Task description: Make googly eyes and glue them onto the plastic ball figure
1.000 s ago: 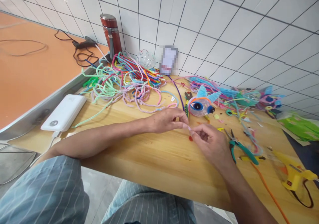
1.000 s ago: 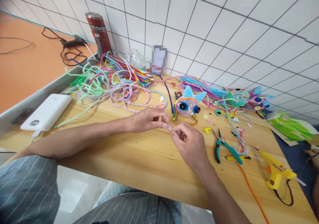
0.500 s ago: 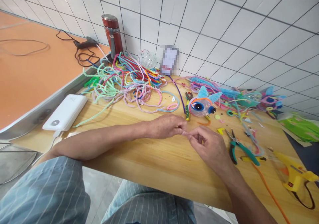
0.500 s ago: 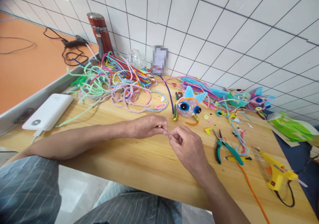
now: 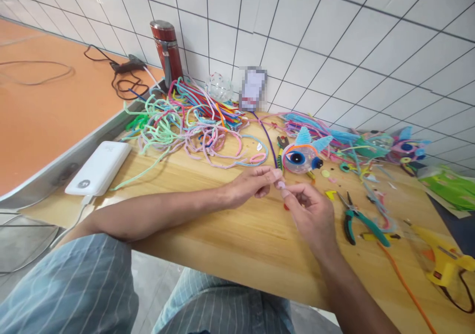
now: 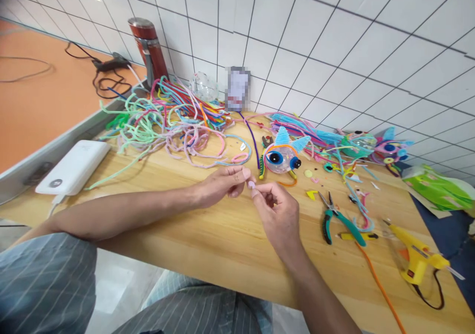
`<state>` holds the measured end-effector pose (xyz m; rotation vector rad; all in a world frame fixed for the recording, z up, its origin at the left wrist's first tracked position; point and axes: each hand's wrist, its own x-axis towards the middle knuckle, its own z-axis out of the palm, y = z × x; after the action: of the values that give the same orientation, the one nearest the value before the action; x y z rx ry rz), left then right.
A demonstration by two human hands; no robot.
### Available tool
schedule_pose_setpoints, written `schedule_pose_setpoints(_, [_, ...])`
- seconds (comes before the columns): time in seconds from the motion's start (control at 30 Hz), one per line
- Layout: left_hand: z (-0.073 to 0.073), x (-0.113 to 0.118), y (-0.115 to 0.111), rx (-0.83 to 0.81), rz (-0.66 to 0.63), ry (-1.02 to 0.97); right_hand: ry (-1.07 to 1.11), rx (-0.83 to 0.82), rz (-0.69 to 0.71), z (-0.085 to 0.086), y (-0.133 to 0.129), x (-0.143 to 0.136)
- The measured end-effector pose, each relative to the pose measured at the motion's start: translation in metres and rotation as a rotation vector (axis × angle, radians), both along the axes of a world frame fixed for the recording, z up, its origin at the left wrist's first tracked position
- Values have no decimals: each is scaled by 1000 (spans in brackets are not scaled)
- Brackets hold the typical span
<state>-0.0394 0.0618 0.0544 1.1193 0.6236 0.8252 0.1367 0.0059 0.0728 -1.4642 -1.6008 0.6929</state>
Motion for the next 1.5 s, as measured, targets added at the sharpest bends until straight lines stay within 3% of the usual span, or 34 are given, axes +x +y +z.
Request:
schedule_pose_setpoints(0.17, [8,-14,24,312,-126,273,-114,14,66,9,3,13])
schedule_pose_setpoints(0.37, [12,-19,24,539,-143,374,-268,71,128,9,5,15])
schedule_pose_setpoints(0.47, [8,-14,17,402,-99,239,-227,53,112,9,3,13])
schedule_pose_setpoints(0.67, [-3,6,-15,-174,137,-90,62,-15,-1,0,0,-4])
schedule_pose_setpoints(0.83, [-8,10,-18,-278,133,-171,161,-116,10,0,2,-5])
schedule_pose_setpoints(1.0, [-7,-1,8,-73,-9,-67,67,-132,26,7,2,8])
schedule_pose_setpoints(1.17, [5,-17,26,425,-132,289,-175,-101,109,11,3,19])
schedule_pose_setpoints(1.27, [9,-22,29,610,-164,380,-276,-63,150,13,3,20])
schedule_pose_setpoints(1.37, [9,-20,27,631,-176,383,-307,-37,162,14,2,20])
schedule_pose_setpoints(1.5, [3,-10,12,371,-63,160,-179,-34,96,11,-2,12])
